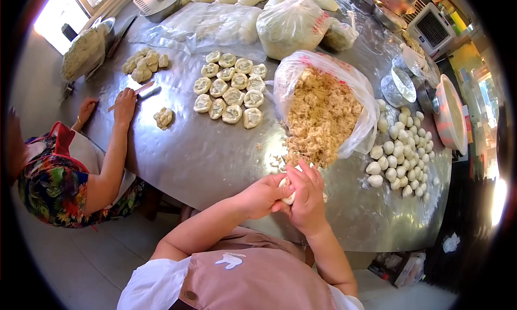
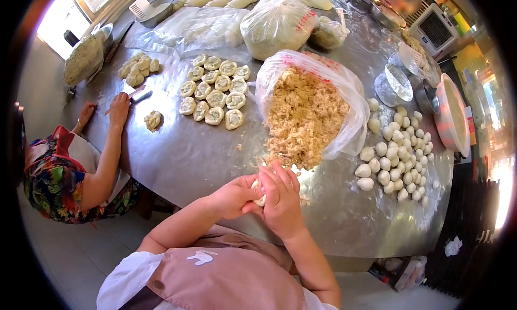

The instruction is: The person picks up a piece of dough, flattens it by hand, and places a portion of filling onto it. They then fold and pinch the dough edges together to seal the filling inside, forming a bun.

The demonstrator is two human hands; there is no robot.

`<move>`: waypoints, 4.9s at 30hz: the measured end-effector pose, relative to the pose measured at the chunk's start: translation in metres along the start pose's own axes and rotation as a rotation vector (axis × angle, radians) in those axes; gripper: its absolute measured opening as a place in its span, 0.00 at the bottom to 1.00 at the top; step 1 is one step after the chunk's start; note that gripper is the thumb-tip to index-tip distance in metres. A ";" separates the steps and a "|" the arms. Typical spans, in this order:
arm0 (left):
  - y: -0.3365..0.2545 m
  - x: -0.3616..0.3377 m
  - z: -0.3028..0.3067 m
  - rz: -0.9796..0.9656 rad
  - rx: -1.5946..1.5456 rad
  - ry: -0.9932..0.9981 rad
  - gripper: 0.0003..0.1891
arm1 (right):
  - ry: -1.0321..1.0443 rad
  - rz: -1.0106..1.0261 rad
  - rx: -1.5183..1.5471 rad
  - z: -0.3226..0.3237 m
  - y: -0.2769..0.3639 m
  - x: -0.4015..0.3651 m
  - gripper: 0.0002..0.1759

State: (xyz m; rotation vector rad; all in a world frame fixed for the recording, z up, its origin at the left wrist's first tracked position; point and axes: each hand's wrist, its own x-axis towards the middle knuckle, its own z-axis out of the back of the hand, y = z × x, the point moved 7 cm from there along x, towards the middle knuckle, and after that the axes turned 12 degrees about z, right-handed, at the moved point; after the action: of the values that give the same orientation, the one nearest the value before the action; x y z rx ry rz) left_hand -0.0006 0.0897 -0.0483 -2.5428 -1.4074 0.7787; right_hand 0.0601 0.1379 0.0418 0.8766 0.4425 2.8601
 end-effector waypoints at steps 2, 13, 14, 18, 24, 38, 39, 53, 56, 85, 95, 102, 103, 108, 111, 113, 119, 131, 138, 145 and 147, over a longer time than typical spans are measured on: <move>0.000 -0.002 0.001 0.030 0.118 -0.114 0.16 | -0.022 0.007 0.000 -0.005 0.001 -0.003 0.35; 0.001 0.006 -0.027 -0.014 -0.150 -0.049 0.18 | -0.298 -0.179 0.067 0.013 -0.007 0.002 0.12; 0.003 0.008 -0.020 -0.039 -0.074 -0.118 0.17 | -0.290 -0.163 0.000 0.014 0.000 0.004 0.11; -0.008 0.010 -0.009 -0.145 0.230 -0.194 0.14 | -0.301 -0.155 -0.140 0.011 0.015 0.011 0.09; -0.033 0.003 -0.050 -0.233 -0.158 -0.139 0.23 | -0.591 -0.501 0.293 0.003 -0.029 -0.001 0.15; -0.022 0.004 -0.030 -0.190 -0.179 -0.184 0.19 | -0.196 -0.246 0.065 0.005 -0.010 0.018 0.19; -0.019 0.007 -0.026 -0.169 -0.154 -0.200 0.19 | -0.219 -0.228 0.022 0.007 -0.006 0.020 0.17; -0.052 -0.033 -0.064 -0.749 0.989 -0.605 0.18 | -0.728 -0.845 1.212 -0.011 -0.029 -0.003 0.34; -0.051 -0.037 -0.066 -0.892 1.169 -0.593 0.17 | -0.641 -0.799 1.343 -0.016 -0.018 0.000 0.43; -0.035 -0.004 -0.024 -0.547 0.384 -0.604 0.19 | -0.519 -0.387 0.913 0.005 -0.008 0.031 0.49; -0.069 -0.030 -0.023 -0.775 0.334 -0.526 0.20 | -0.486 -0.611 0.888 -0.031 0.003 0.007 0.22; -0.054 -0.028 -0.035 -0.489 0.462 -0.290 0.24 | -0.277 -0.674 1.223 -0.042 -0.009 -0.010 0.33; -0.053 -0.025 -0.028 -0.489 0.496 -0.284 0.24 | -0.354 -0.626 1.160 -0.040 -0.006 -0.005 0.33; -0.063 -0.030 -0.034 -0.761 0.228 -0.299 0.16 | -0.343 -0.637 0.679 -0.017 0.000 0.011 0.35; -0.067 -0.040 -0.058 -0.745 0.410 -0.428 0.14 | -0.175 -0.764 1.113 -0.031 -0.007 -0.006 0.36; -0.062 -0.036 -0.056 -0.727 0.663 -0.413 0.14 | -0.082 -0.704 1.321 -0.053 -0.015 -0.032 0.35; -0.062 -0.034 -0.045 -0.773 0.428 -0.350 0.21 | -0.207 -0.617 0.859 -0.018 -0.004 0.002 0.26; -0.054 -0.011 -0.052 -0.715 0.405 -0.443 0.27 | -0.523 -0.598 0.813 -0.003 -0.022 -0.011 0.32; -0.043 0.011 -0.062 -0.560 0.765 -0.477 0.12 | -0.375 -0.813 1.227 -0.015 -0.032 -0.043 0.32; -0.035 0.016 -0.064 -0.600 0.719 -0.353 0.35 | -0.576 -0.927 1.326 0.045 -0.113 -0.107 0.24; -0.041 0.006 -0.046 -0.579 0.601 -0.388 0.31 | -1.083 -1.125 1.209 0.094 -0.165 -0.151 0.23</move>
State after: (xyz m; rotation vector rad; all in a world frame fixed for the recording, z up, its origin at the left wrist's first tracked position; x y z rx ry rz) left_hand -0.0060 0.1231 0.0039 -1.4882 -1.5781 1.3511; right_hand 0.2417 0.2879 -0.0152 1.3962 1.7037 0.7211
